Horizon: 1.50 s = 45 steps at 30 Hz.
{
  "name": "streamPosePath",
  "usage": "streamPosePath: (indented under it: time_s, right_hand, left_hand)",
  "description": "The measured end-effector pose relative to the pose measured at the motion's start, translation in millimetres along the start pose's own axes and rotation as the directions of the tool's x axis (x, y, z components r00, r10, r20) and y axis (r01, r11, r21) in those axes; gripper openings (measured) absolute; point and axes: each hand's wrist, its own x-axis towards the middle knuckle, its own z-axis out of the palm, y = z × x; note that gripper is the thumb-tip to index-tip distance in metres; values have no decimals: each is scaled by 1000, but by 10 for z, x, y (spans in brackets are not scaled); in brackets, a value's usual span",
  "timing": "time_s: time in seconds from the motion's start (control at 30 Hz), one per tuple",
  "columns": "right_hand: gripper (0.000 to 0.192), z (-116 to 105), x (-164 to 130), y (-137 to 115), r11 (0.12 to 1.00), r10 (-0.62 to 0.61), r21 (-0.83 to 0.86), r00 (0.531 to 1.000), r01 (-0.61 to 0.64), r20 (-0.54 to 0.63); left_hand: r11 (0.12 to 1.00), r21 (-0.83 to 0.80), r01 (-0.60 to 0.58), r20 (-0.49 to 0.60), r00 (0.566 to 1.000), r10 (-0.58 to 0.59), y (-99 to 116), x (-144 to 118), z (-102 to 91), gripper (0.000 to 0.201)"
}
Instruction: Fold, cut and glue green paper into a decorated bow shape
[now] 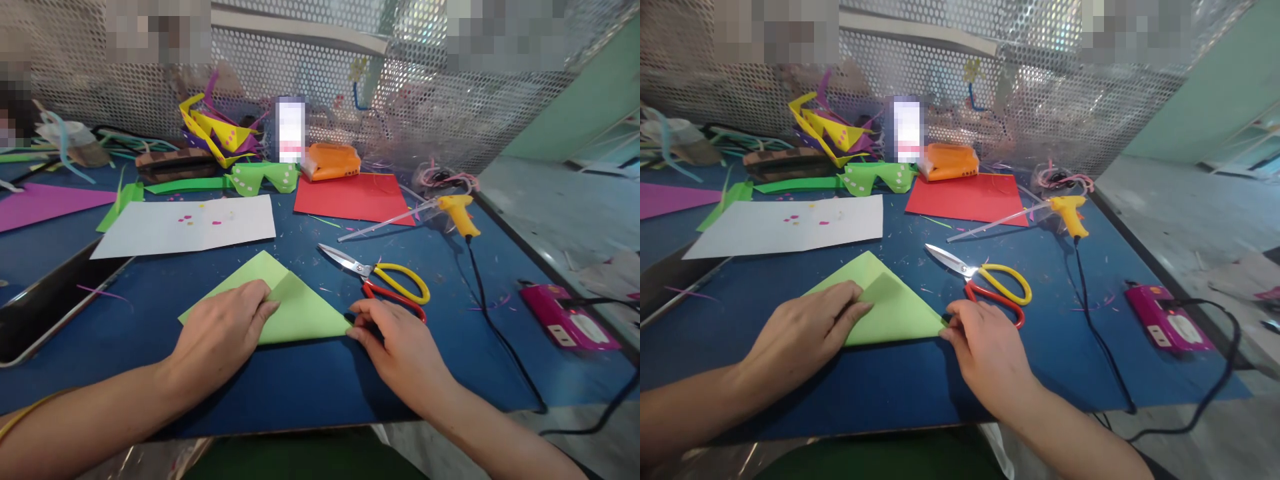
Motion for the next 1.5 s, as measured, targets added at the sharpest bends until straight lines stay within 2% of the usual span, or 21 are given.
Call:
streamPosePath:
  time_s: [0.1,0.3,0.4,0.57,0.93,1.17,1.3,1.5]
  right_hand:
    - [17,4,7,-17,1000,13,-13,1000,-13,8]
    - [13,40,19,-44,995,-1,-97,1000,3,19]
    - [13,66,18,-62,988,-3,-155,1000,4,8]
    - [16,94,-4,-70,988,-22,-155,1000,18,-22]
    - [14,123,-34,-66,991,-42,-133,997,32,-71]
    - [16,139,7,-102,965,-85,-255,995,67,-59]
    - [17,142,22,-110,952,-98,-297,993,76,-63]
    - [14,146,6,-109,965,-86,-256,993,64,-76]
  left_hand:
    - [1000,22,-19,1,1000,19,17,18,-5,30]
    - [999,35,31,54,998,-33,15,67,-30,27]
    - [993,115,1,39,999,-5,11,62,-7,26]
    - [980,194,-48,1,999,48,15,38,26,27]
    - [999,31,-36,-43,998,37,-7,61,15,23]
    - [998,-60,2,-40,999,-5,-5,89,10,26]
    - [998,-43,39,-12,999,-40,14,121,-23,26]
    - [999,-3,37,4,999,-37,28,124,-29,25]
